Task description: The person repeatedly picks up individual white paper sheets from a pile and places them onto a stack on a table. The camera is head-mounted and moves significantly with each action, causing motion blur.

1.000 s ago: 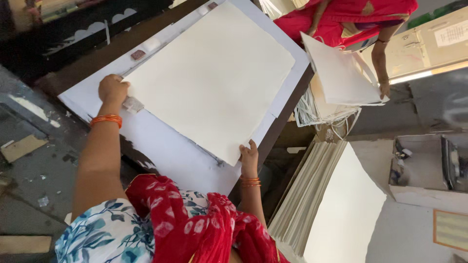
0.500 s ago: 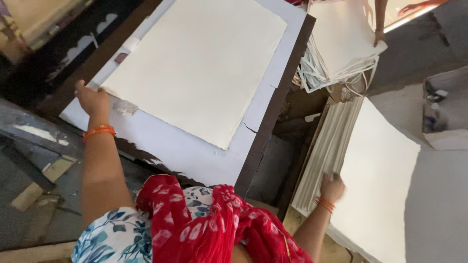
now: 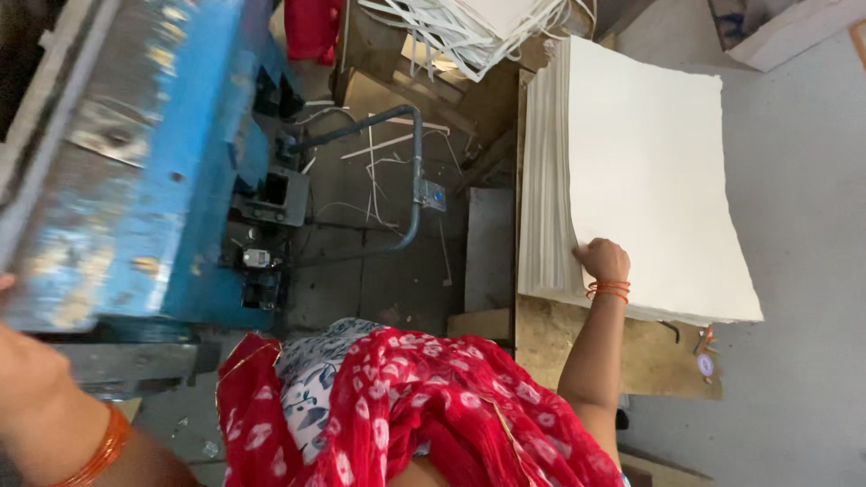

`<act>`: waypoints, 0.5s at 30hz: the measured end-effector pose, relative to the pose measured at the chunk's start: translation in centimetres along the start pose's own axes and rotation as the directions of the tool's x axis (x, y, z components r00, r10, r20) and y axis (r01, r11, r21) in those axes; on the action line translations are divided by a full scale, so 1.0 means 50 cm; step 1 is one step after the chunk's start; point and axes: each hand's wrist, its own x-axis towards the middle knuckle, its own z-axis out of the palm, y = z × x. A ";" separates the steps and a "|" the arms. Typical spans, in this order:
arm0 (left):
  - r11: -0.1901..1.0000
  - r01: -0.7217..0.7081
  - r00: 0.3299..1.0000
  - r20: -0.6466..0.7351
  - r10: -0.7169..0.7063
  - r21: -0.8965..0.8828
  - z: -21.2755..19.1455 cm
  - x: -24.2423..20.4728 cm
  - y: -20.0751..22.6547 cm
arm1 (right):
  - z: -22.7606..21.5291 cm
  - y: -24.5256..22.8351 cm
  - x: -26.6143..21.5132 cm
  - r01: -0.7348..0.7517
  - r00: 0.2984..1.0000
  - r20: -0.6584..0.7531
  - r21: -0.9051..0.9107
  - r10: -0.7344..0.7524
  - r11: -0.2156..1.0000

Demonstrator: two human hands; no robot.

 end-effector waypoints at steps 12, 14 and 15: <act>0.883 0.459 0.494 0.798 -0.346 0.098 0.653 -0.251 -0.054 | -0.029 0.056 0.065 0.178 0.931 0.284 0.196 -0.229 0.964; 0.833 0.540 0.344 0.871 -0.351 0.123 0.714 -0.323 -0.081 | -0.064 0.056 0.045 0.045 0.893 0.413 0.316 -0.180 0.948; 0.811 0.571 0.288 0.894 -0.344 0.127 0.741 -0.359 -0.098 | -0.079 0.054 0.046 0.010 0.887 0.434 0.324 -0.158 0.946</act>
